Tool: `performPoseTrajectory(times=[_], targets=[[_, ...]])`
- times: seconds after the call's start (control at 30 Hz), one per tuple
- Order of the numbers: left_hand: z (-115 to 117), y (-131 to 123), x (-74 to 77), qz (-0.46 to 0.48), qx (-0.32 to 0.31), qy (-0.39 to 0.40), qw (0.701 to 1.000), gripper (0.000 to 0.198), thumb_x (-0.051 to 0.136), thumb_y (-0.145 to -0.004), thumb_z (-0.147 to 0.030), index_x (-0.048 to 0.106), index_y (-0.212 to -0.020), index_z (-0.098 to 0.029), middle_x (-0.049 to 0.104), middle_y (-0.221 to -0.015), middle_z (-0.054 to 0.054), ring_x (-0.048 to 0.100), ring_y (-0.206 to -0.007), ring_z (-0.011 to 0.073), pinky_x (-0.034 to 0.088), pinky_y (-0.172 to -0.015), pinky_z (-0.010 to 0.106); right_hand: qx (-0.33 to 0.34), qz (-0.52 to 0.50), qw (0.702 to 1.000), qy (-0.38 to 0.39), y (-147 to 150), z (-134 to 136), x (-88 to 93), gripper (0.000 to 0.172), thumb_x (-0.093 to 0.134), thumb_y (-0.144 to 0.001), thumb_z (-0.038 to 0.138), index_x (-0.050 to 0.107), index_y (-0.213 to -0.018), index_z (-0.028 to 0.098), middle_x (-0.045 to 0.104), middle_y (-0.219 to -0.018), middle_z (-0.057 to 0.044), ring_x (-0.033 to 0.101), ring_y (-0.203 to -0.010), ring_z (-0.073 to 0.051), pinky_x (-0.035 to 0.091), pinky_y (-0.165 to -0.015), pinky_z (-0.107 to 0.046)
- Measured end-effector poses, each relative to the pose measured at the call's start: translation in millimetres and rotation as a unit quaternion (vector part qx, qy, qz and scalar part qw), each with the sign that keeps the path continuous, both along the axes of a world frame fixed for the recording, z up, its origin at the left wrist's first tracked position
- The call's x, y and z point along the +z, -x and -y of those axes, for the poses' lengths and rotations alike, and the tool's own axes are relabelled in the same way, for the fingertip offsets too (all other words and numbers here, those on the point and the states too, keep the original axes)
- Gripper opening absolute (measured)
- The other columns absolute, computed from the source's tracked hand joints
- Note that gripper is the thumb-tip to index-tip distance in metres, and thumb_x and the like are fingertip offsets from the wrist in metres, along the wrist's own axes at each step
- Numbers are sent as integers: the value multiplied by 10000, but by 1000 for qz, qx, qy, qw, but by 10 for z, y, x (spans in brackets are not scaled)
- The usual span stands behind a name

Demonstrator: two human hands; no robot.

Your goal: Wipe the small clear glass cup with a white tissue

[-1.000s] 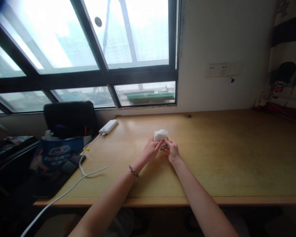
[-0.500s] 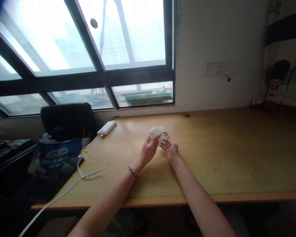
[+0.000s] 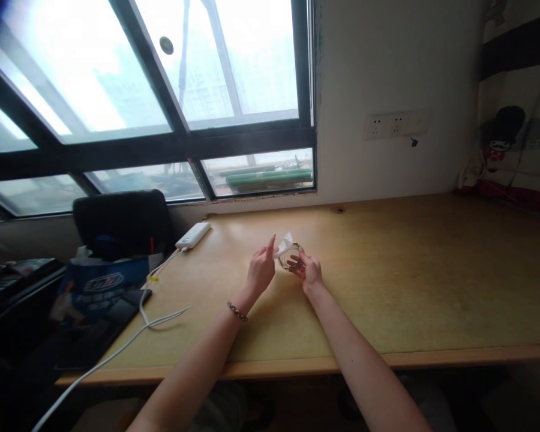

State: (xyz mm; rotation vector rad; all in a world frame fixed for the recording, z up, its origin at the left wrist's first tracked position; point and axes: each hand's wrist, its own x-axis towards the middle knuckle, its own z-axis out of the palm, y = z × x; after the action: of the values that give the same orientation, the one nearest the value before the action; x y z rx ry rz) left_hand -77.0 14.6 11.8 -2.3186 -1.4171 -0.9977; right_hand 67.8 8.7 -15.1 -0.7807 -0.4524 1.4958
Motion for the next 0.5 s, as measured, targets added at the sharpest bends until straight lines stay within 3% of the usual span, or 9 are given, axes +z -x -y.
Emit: performPoseTrajectory(times=[0.2,0.37,0.5], targets=[[30,-20,-2,-58,-96,7,994,431,375,-743,0,529,-1087,-210,468,-1232,63,459,-1044,209,399,-859,365,-36,-3,999,31,-30,-20,20,179,645,-660,284,562,-758,159,665,-688,-36,633,-595,-179,523,-519,-283],[53,-47,19,-83,-217,54,971,566,390,-640,26,482,-1152,-197,512,-1184,52,396,-1145,190,273,-996,402,-39,17,999,32,-13,22,74,218,670,-617,306,561,-728,154,655,-672,-27,600,-548,-151,504,-492,-259],[113,-93,48,-105,-272,123,949,687,480,-557,-59,395,-1231,-160,469,-1231,88,381,-1161,219,175,-1041,413,-71,83,993,35,6,52,86,252,696,-577,321,525,-682,170,634,-620,-9,582,-533,-138,480,-466,-233]])
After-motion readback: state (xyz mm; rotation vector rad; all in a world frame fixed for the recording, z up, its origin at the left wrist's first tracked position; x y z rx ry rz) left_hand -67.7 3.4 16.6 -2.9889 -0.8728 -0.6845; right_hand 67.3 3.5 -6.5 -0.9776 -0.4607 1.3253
